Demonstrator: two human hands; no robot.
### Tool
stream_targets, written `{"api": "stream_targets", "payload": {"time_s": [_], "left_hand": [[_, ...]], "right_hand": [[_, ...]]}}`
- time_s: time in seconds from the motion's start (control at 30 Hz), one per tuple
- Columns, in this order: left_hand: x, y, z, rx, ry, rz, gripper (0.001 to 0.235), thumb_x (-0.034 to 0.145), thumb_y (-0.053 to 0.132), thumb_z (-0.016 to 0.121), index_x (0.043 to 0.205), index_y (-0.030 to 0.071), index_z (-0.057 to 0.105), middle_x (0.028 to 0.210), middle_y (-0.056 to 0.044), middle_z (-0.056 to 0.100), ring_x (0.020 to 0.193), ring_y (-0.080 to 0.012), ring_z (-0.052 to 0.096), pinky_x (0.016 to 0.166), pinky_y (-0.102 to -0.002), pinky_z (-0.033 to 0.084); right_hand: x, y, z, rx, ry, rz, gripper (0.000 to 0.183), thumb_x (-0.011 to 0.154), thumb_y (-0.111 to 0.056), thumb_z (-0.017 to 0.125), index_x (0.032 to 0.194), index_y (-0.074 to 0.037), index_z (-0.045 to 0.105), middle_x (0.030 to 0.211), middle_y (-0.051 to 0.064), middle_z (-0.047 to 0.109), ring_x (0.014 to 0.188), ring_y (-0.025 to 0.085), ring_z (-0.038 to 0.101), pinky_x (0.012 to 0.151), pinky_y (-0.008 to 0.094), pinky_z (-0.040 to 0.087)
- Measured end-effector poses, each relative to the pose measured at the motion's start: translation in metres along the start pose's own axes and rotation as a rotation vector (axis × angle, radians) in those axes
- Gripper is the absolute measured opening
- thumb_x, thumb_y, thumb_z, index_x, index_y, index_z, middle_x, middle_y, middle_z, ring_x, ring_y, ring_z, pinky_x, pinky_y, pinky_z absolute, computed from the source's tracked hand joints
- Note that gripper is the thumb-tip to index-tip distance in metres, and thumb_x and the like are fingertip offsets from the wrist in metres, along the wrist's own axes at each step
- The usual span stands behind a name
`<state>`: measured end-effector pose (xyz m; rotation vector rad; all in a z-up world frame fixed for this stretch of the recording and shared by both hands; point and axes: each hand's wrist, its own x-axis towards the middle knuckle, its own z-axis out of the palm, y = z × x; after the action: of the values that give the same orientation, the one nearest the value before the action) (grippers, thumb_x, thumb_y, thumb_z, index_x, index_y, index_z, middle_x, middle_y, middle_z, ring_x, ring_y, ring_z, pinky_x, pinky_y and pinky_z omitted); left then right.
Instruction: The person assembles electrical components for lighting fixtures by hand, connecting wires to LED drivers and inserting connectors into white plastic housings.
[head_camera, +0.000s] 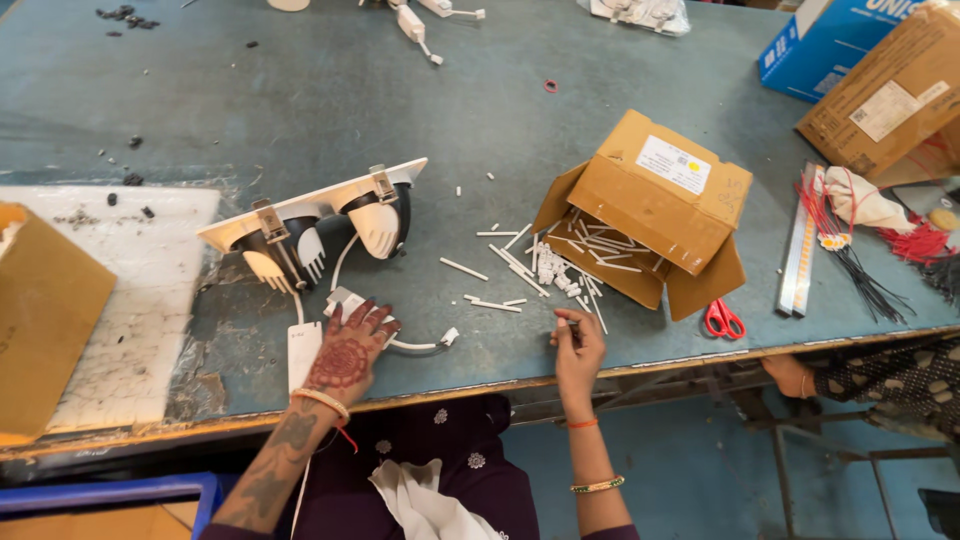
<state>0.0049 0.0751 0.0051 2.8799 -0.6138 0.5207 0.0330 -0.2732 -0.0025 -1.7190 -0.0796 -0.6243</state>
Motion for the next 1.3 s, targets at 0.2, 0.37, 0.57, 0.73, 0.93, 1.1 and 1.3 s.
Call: {"api": "stream_targets", "payload": {"time_s": [0.2,0.37,0.57,0.73,0.93,1.1,1.3], "left_hand": [[0.044,-0.012,-0.004,-0.018,-0.256,-0.046,0.038,0.096,0.003,0.054,0.125,0.023,0.065,0.125,-0.004,0.063,0.126,-0.0243,0.062,0.108,-0.035,0.051],[0.097,0.016,-0.015,-0.506,0.341,-0.363,0.043,0.093,0.007,0.061,0.136,0.007,0.058,0.142,-0.021,0.051,0.119,-0.0377,0.064,0.099,-0.042,0.054],[0.087,0.052,-0.046,-0.487,0.302,-0.162,0.052,0.082,0.004,0.067,0.132,0.012,0.059,0.157,-0.018,0.036,0.135,-0.0422,0.050,0.104,-0.047,0.050],[-0.011,0.033,-0.081,-0.540,0.333,-0.133,0.046,0.085,-0.002,0.064,0.128,0.016,0.062,0.152,-0.016,0.046,0.139,-0.0376,0.051,0.109,-0.044,0.050],[-0.158,-0.045,-0.054,0.010,0.215,-0.145,0.081,0.062,-0.002,0.062,0.140,0.021,0.059,0.155,-0.019,0.047,0.142,-0.0381,0.049,0.115,-0.051,0.046],[-0.222,-0.046,0.003,0.147,0.238,-0.305,0.058,0.088,0.005,0.057,0.137,0.037,0.052,0.154,-0.011,0.045,0.139,-0.0333,0.049,0.121,-0.051,0.039],[-0.179,-0.013,-0.005,0.004,0.181,-0.042,0.057,0.084,0.006,0.052,0.139,0.019,0.055,0.151,-0.017,0.048,0.138,-0.0319,0.049,0.120,-0.054,0.034]], "right_hand": [[-0.001,0.000,-0.002,0.037,0.015,0.006,0.013,0.100,-0.005,0.062,0.105,0.002,0.071,0.103,0.004,0.064,0.074,0.008,0.062,0.064,0.022,0.052],[-0.001,-0.001,-0.002,0.045,0.020,0.022,0.013,0.100,-0.005,0.061,0.105,0.002,0.072,0.102,0.004,0.064,0.074,0.008,0.062,0.064,0.022,0.052],[0.006,-0.006,-0.001,-0.011,0.016,0.037,0.013,0.098,-0.006,0.062,0.106,0.001,0.071,0.105,0.004,0.064,0.074,0.009,0.065,0.064,0.024,0.055],[0.039,-0.003,-0.005,-0.397,0.127,-0.047,0.015,0.091,-0.005,0.069,0.105,-0.002,0.074,0.103,0.009,0.068,0.071,0.018,0.068,0.063,0.033,0.053],[0.063,0.012,0.005,-0.648,0.095,-0.092,0.026,0.082,-0.012,0.079,0.104,-0.001,0.073,0.102,0.017,0.067,0.071,0.031,0.070,0.068,0.043,0.053],[0.060,0.011,0.006,-0.658,0.096,-0.140,0.023,0.083,-0.007,0.076,0.105,-0.001,0.073,0.105,0.017,0.070,0.074,0.032,0.071,0.070,0.043,0.054],[0.054,-0.006,0.006,-0.517,0.144,-0.171,0.021,0.088,-0.007,0.076,0.106,0.000,0.067,0.087,0.016,0.071,0.071,0.027,0.073,0.066,0.038,0.055]]}}
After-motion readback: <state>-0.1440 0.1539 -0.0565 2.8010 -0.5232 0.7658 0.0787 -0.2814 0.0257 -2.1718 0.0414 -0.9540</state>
